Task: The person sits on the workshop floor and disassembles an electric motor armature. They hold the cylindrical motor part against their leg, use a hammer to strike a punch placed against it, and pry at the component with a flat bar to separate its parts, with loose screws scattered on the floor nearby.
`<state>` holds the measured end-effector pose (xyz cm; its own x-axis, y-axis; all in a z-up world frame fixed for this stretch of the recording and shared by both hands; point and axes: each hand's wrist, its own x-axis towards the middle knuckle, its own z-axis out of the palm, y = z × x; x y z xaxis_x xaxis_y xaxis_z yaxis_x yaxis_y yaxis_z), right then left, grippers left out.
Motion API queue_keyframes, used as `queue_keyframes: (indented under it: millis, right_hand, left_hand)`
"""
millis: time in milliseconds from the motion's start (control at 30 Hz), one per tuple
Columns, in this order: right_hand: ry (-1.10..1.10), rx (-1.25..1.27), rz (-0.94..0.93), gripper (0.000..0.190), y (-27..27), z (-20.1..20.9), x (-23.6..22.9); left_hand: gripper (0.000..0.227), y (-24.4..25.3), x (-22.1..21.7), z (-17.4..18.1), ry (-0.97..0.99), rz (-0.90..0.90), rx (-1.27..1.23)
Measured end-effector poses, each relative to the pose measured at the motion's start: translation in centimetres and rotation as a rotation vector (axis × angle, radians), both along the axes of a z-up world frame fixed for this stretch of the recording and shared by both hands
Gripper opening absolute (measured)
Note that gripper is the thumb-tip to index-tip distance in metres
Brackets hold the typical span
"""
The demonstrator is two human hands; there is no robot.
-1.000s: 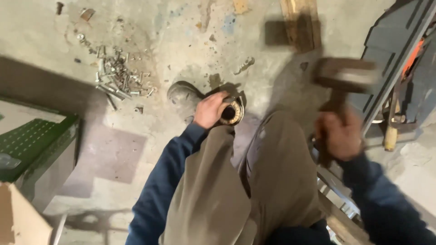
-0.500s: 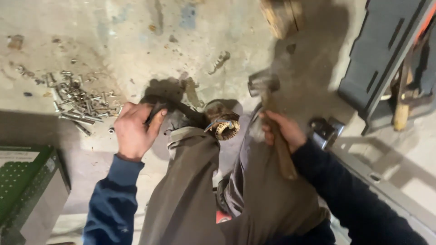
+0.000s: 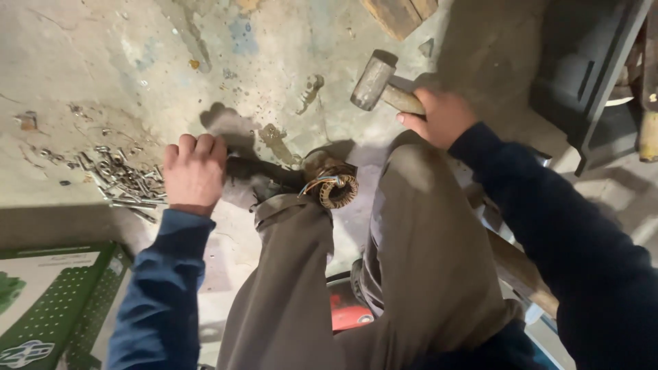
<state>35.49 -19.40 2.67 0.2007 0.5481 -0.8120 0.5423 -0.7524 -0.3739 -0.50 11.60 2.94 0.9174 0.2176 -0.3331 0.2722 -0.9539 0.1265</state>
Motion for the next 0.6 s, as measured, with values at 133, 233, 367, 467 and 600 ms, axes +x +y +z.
queue_keyframes:
  millis: [133,233,367,467,600]
  right_hand:
    - [-0.219,0.286,0.093,0.055,0.5,2.1,-3.9]
    - [-0.013,0.404,0.226,0.085,2.0,2.0,-8.2]
    - [0.099,0.246,0.424,0.121,6.3,3.3,-10.4]
    - [0.333,0.317,0.377,0.124,6.4,1.4,-10.6]
    - [0.393,0.480,0.405,0.117,10.1,1.6,-11.1]
  left_hand:
    - [0.010,-0.6,0.9,0.4,0.020,0.126,-0.019]
    - [0.016,-1.2,1.1,2.3,-0.063,0.294,-0.137]
    - [0.023,-2.6,-0.2,4.1,-0.107,0.578,-0.339]
    - [0.022,-3.8,-0.6,6.0,-0.244,0.688,-0.463]
    - [0.021,-4.6,-1.9,6.8,-0.311,0.772,-0.519]
